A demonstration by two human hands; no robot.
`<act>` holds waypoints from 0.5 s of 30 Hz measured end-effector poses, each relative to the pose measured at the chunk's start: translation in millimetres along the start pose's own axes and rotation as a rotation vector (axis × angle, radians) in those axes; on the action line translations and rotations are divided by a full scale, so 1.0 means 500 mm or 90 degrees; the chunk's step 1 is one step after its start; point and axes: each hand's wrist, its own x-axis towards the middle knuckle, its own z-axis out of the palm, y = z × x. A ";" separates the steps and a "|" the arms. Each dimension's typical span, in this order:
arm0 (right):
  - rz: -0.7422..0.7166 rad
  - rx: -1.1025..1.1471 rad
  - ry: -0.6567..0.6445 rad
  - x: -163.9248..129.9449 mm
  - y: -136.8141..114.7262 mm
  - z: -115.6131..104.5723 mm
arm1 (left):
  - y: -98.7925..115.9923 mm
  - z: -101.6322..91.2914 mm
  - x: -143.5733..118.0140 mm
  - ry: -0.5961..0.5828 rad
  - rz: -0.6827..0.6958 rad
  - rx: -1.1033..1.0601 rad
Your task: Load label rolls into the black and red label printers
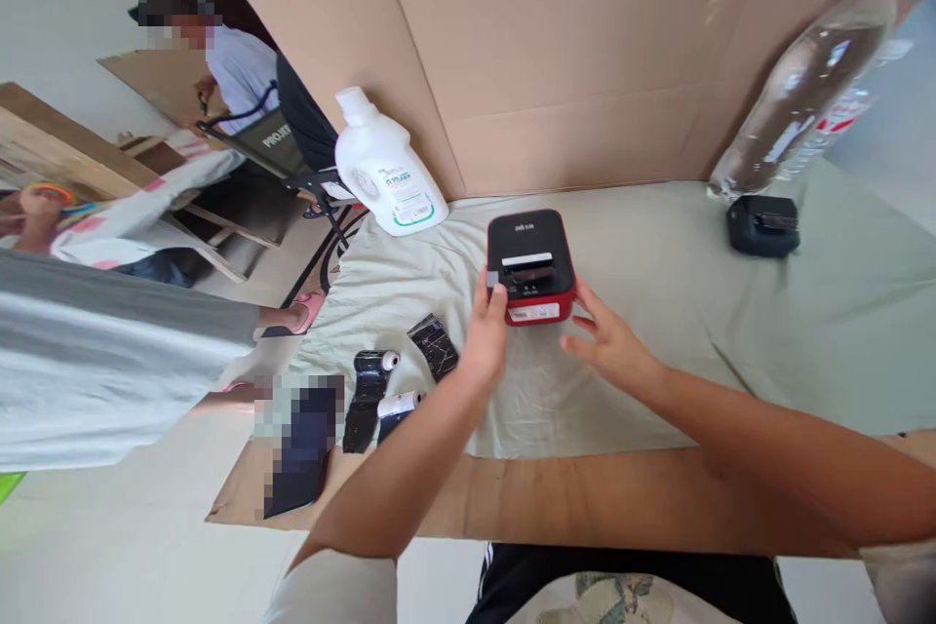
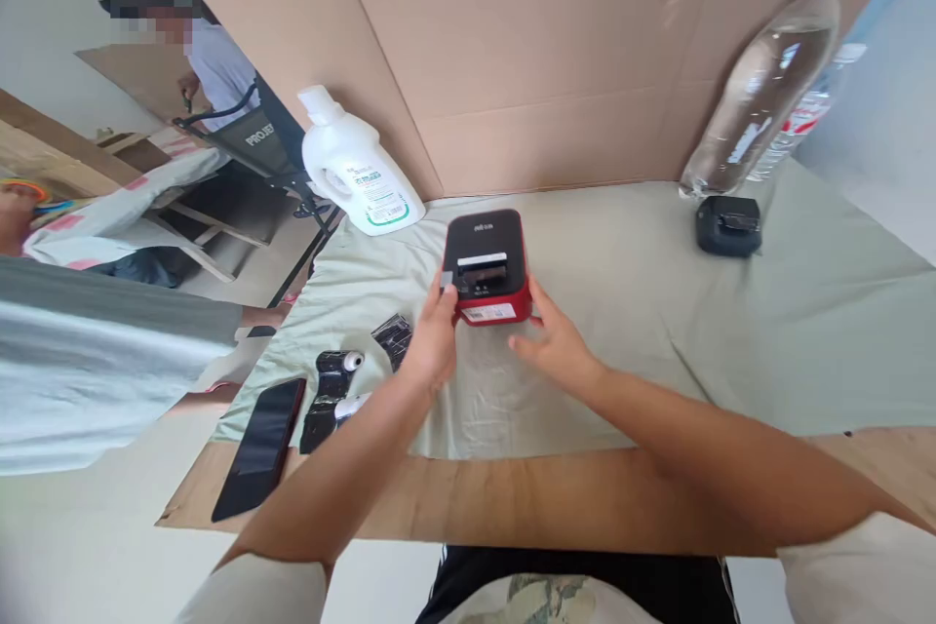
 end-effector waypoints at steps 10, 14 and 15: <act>0.114 -0.004 0.102 -0.239 0.000 -0.091 | -0.038 0.129 -0.211 -0.127 -0.077 0.063; 0.115 -0.071 0.128 -0.242 -0.003 -0.103 | -0.002 0.127 -0.201 -0.108 -0.156 0.009; 0.101 -0.093 0.151 -0.233 -0.008 -0.106 | 0.009 0.124 -0.189 -0.092 -0.187 -0.017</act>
